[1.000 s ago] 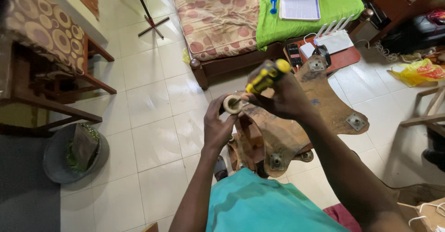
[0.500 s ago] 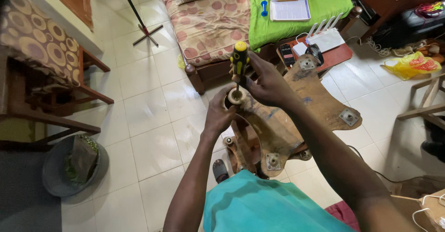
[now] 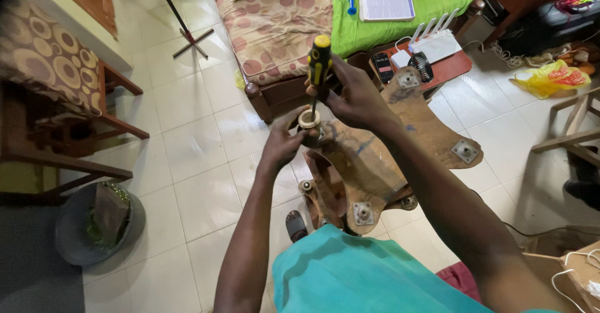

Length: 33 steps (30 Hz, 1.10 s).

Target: The person uses a screwdriver to attach small cylindrical wooden pieces to a larger wooden furniture component. They repeatedly pick up parts from a nearby table, align them, and tighten screws to secure them in place.

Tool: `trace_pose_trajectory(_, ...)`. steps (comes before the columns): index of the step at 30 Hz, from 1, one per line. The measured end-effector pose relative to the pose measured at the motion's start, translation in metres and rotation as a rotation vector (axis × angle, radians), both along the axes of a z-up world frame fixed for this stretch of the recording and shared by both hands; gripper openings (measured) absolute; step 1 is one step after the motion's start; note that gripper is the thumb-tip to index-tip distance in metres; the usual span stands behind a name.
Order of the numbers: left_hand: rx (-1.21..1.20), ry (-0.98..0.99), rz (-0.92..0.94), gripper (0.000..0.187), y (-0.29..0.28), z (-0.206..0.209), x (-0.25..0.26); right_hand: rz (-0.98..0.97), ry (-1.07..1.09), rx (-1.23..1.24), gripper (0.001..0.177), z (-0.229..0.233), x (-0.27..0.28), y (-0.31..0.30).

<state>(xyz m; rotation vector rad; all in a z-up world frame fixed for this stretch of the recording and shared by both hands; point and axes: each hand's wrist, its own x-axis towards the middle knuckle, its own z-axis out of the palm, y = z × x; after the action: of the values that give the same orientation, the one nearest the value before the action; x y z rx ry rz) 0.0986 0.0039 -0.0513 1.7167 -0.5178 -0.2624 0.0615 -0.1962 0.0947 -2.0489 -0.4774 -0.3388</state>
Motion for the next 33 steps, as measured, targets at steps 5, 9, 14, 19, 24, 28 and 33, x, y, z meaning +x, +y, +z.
trace_pose_trajectory(5,-0.132,0.143,-0.111,0.054,0.006,-0.006,0.013,-0.04,-0.043,-0.01,0.046,0.002,0.005,0.002)
trace_pose_trajectory(9,-0.174,0.197,-0.124,0.051,0.005,-0.01,0.011,-0.045,-0.059,-0.025,0.043,0.004,0.004,0.0)
trace_pose_trajectory(14,-0.157,0.072,-0.114,0.051,0.003,-0.009,0.006,-0.039,-0.032,-0.03,0.039,0.007,-0.001,-0.001)
trace_pose_trajectory(19,-0.051,0.0,-0.047,0.052,0.002,-0.001,-0.005,0.005,-0.025,0.004,0.036,0.009,-0.011,-0.002)
trace_pose_trajectory(24,-0.099,0.011,-0.012,0.056,-0.001,0.009,-0.018,0.025,-0.021,0.029,0.037,0.007,-0.022,-0.005)
trace_pose_trajectory(28,0.022,0.007,0.034,0.059,-0.002,0.015,-0.027,0.084,0.005,0.107,0.037,0.005,-0.029,-0.007)
trace_pose_trajectory(33,-0.074,0.002,0.013,0.061,-0.004,0.018,-0.03,0.113,0.012,0.08,0.032,0.008,-0.033,-0.008)
